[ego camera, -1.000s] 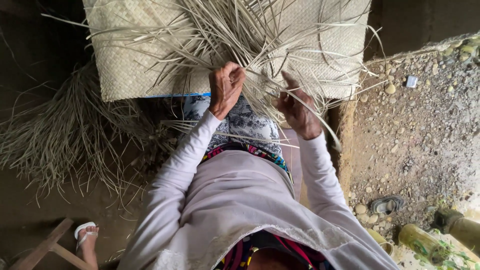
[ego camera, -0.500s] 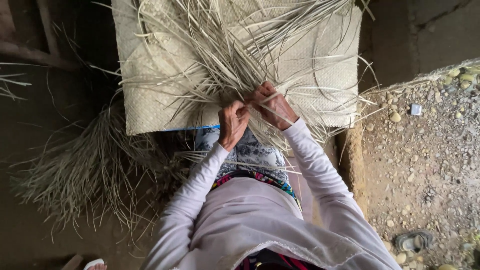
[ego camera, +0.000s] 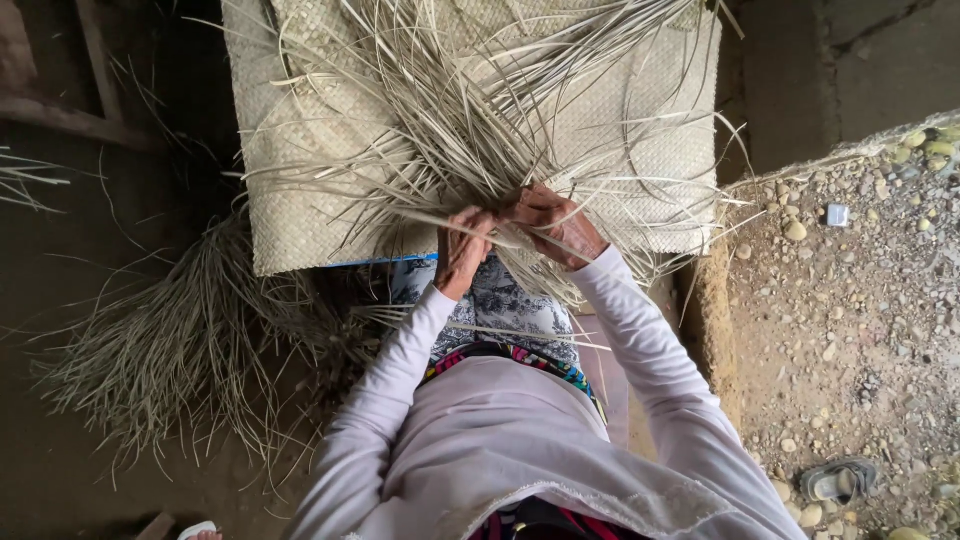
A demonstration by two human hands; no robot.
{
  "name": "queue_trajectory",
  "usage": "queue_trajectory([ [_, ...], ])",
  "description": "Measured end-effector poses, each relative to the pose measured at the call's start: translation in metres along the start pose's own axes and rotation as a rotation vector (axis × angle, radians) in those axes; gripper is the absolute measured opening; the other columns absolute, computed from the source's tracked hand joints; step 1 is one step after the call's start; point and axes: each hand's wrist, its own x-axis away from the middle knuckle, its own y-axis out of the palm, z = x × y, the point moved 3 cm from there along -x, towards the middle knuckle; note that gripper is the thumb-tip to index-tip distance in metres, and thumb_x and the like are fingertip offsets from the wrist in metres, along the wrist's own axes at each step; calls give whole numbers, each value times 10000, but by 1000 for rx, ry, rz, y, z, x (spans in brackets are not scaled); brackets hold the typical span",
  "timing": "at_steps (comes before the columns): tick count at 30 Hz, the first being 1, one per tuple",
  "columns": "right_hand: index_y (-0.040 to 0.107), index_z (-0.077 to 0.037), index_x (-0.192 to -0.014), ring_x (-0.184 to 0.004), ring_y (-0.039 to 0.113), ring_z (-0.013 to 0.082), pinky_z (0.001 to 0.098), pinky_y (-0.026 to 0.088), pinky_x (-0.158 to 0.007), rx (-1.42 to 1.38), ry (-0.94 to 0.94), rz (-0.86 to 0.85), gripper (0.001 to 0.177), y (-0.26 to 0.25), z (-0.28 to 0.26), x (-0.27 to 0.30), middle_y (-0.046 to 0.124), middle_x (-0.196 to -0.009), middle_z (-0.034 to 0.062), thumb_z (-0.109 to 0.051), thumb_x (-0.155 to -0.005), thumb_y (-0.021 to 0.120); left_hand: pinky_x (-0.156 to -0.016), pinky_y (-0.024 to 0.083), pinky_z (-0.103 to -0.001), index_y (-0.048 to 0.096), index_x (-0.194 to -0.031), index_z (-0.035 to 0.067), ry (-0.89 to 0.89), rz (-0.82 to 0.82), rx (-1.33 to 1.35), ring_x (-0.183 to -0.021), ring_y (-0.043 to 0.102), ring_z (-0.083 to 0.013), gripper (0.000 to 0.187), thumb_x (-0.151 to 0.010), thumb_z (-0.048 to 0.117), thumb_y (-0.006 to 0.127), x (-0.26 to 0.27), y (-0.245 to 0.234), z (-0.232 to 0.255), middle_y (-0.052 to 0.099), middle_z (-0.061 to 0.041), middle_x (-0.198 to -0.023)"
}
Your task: A person is weaving dried plant fibers together to create a mat or basket.
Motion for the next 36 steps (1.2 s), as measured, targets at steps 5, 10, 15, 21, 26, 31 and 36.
queue_trajectory([
  [5,588,-23,-905,-717,544,343,403,485,-652,-120,-76,-38,185,-9,-13,-12,559,-840,149,-100,-935,422,-457,444,-308,579,-599,82,-17,-27,70,-452,572,-212,206,-752,218,605,5,-4,23,492,-106,-419],
  [10,575,-95,-827,-649,507,229,322,452,-597,-213,129,-34,516,9,13,-19,506,-797,65,-462,-907,221,-561,475,-355,609,-722,61,111,25,19,-581,608,-310,197,-827,226,584,5,-4,14,563,-173,-566],
  [15,583,67,-706,-571,565,415,455,460,-475,105,138,-32,166,23,28,-7,545,-713,206,-58,-803,631,-529,504,-243,703,-689,111,265,470,-405,-532,612,-261,259,-842,228,529,5,20,-10,512,-110,-425],
  [21,549,-34,-853,-727,581,324,383,480,-636,38,227,-14,123,11,1,-7,502,-848,98,-115,-853,642,-577,492,-353,656,-737,93,179,70,-82,-597,625,-320,168,-811,244,647,-1,-2,10,608,-132,-598],
  [26,639,-52,-873,-846,599,299,354,489,-765,-145,68,81,94,-3,-21,-6,576,-930,120,-111,-899,571,-506,477,-331,639,-728,78,-49,-105,26,-554,625,-294,192,-834,184,519,-3,-4,8,585,-145,-539],
  [31,592,-29,-859,-810,592,323,387,494,-719,-25,38,79,34,9,10,-4,542,-906,148,-57,-866,610,-508,475,-318,627,-705,62,92,-11,-38,-583,634,-293,75,-760,93,585,5,2,17,592,-155,-563],
  [36,621,-63,-841,-776,557,309,384,472,-686,78,28,150,108,11,13,-5,505,-854,123,-161,-886,628,-470,467,-322,596,-669,51,213,94,-179,-544,624,-302,69,-737,41,596,1,7,10,577,-149,-541],
])
